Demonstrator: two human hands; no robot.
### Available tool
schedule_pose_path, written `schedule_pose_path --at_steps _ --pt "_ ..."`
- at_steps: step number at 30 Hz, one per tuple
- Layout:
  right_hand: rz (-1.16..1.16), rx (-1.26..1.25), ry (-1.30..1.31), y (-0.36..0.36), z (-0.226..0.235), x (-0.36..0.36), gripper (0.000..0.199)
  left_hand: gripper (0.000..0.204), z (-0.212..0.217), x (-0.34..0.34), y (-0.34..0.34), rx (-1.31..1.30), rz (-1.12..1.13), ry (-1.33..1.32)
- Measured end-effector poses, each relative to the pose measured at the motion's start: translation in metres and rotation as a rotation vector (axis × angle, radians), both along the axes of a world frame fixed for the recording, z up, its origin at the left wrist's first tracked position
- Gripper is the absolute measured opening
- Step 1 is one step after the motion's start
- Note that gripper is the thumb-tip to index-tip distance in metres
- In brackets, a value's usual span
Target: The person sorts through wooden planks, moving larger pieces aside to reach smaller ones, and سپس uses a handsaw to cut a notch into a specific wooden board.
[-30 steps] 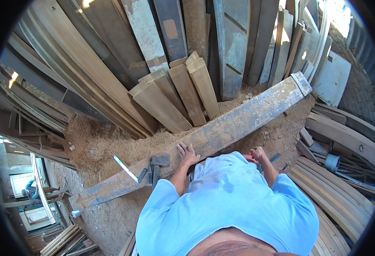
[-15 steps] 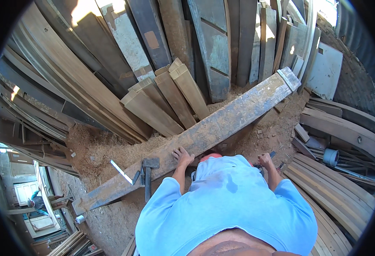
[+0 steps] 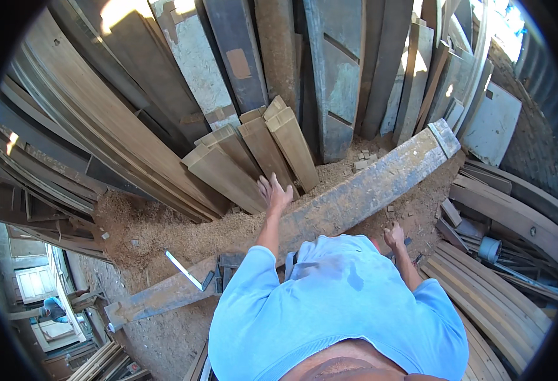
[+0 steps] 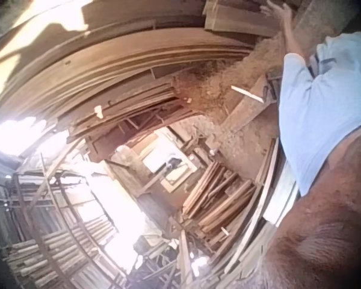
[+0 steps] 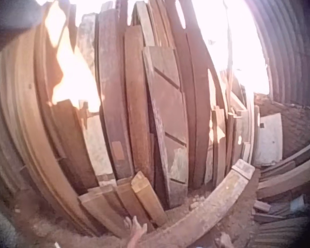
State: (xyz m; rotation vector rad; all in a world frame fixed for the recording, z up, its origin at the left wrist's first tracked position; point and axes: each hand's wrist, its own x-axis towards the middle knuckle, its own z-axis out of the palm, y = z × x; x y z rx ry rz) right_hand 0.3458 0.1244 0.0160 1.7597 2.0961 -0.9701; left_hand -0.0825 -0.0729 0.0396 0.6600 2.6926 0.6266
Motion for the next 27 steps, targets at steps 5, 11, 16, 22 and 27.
schedule_pose_path --at_steps 5,11,16,22,27 --pt "0.178 -0.028 0.037 0.034 -0.024 -0.068 0.081 0.091 0.035 -0.119 0.048 -0.004 -0.1 0.24" --pt "0.386 -0.208 -0.226 0.023 -0.001 -0.14 0.098 0.098 0.035 -0.221 0.066 -0.222 -0.292 0.311" --pt "0.402 -0.221 -0.26 0.015 0.0 -0.127 0.103 0.095 0.035 -0.216 0.077 -0.266 -0.304 0.288" --pt "0.447 -0.18 -0.292 0.021 0.009 -0.137 0.095 0.085 0.045 -0.205 0.065 -0.199 -0.264 0.357" --pt "0.474 -0.201 -0.16 0.053 0.0 -0.167 0.071 0.081 0.065 -0.182 0.016 -0.111 -0.153 0.391"
